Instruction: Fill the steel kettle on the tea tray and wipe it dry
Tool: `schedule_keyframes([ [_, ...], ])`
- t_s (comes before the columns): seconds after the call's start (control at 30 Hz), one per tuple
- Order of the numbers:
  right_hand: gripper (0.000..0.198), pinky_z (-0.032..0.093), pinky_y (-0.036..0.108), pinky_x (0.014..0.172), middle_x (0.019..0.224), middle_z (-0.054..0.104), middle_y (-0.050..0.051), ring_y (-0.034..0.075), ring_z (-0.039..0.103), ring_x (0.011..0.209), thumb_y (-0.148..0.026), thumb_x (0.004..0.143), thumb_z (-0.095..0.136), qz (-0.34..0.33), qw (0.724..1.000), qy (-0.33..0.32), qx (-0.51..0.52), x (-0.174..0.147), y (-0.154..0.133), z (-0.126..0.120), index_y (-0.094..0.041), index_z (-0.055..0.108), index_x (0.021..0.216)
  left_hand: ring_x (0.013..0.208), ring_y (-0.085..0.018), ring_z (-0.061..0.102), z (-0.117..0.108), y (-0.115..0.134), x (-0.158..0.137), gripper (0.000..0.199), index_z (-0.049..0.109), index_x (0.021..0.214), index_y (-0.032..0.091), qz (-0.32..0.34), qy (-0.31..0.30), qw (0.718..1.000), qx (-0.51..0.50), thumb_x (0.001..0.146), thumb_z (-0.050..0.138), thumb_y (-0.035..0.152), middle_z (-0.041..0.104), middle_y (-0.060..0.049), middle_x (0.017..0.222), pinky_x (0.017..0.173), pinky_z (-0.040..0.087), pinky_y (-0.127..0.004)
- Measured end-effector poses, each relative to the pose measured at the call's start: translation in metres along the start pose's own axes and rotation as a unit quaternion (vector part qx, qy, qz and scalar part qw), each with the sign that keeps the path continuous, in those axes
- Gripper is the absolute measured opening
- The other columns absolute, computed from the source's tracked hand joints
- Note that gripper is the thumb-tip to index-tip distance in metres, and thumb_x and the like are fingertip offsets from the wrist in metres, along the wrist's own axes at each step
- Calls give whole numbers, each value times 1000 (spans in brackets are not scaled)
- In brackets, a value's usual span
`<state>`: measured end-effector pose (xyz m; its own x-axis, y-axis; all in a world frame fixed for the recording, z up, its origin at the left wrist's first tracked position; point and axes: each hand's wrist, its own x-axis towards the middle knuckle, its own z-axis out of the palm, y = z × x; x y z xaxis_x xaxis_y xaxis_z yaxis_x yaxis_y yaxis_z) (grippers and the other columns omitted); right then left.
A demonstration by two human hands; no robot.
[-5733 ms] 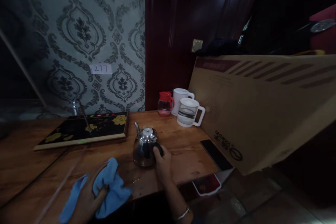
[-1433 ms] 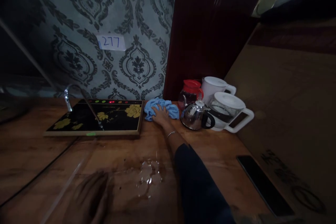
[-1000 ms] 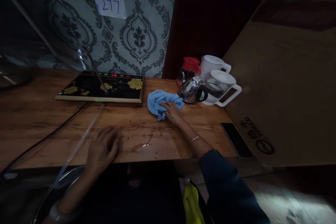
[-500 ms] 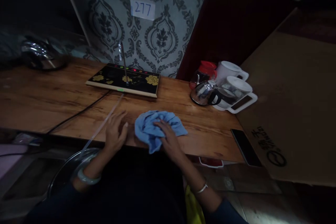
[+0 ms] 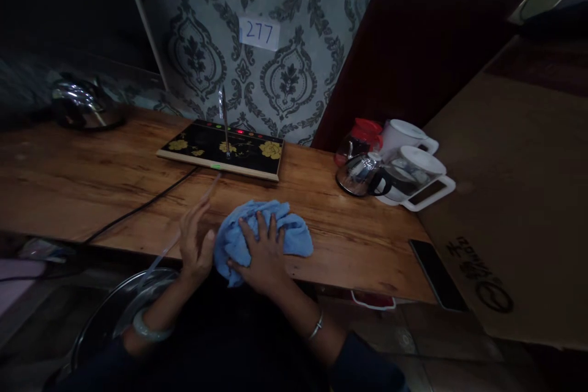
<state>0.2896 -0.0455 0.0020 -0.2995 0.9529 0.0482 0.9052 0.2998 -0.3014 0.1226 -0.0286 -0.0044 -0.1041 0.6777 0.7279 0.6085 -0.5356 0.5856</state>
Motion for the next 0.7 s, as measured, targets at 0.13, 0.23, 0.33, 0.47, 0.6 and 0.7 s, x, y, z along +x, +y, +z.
schedule_keyframes([
  [0.13, 88, 18, 67, 105, 160, 7, 6, 44, 3, 142, -58, 76, 63, -51, 998, -31, 17, 24, -16, -5, -39, 17, 149, 129, -27, 42, -1, -3, 0, 47, 42, 135, 20, -10, 18, 999, 32, 92, 36, 39, 49, -13, 136, 108, 34, -49],
  [0.23, 85, 18, 66, 105, 159, 13, 5, 42, 9, 141, -53, 76, 66, -68, 997, -39, 21, 35, -19, -12, -42, 20, 147, 128, -28, 42, -2, -4, 2, 47, 43, 134, 20, -4, 9, 999, 46, 91, 37, 39, 49, -13, 134, 108, 33, -50],
  [0.33, 74, 23, 62, 105, 155, 24, 6, 39, 17, 139, -54, 80, 62, -80, 996, -22, 20, 30, -16, -18, -41, 29, 144, 127, -29, 42, -1, -6, 6, 46, 44, 133, 20, -1, -2, 998, 56, 91, 39, 37, 50, -14, 134, 108, 33, -51],
  [0.47, 59, 29, 55, 104, 151, 31, 6, 35, 23, 136, -55, 86, 52, -92, 996, -4, 24, 8, 4, -25, -38, 37, 141, 127, -30, 44, 0, -9, 11, 45, 45, 133, 19, -1, -5, 998, 59, 90, 42, 34, 51, -14, 132, 107, 33, -52],
  [0.6, 55, 21, 53, 110, 150, 34, 6, 33, 24, 137, -51, 87, 53, -50, 998, 13, 25, -17, 47, -33, -36, 41, 139, 126, -31, 44, 1, -10, 15, 44, 47, 132, 21, 7, -21, 997, 71, 90, 45, 32, 52, -14, 130, 106, 34, -54],
  [0.7, 64, 12, 55, 112, 150, 35, 7, 33, 25, 138, -47, 81, 64, 7, 1000, 17, 15, -35, 90, -44, -35, 41, 139, 125, -32, 45, 0, -9, 16, 43, 48, 131, 20, 15, -32, 997, 74, 90, 46, 32, 53, -14, 130, 106, 33, -55],
])
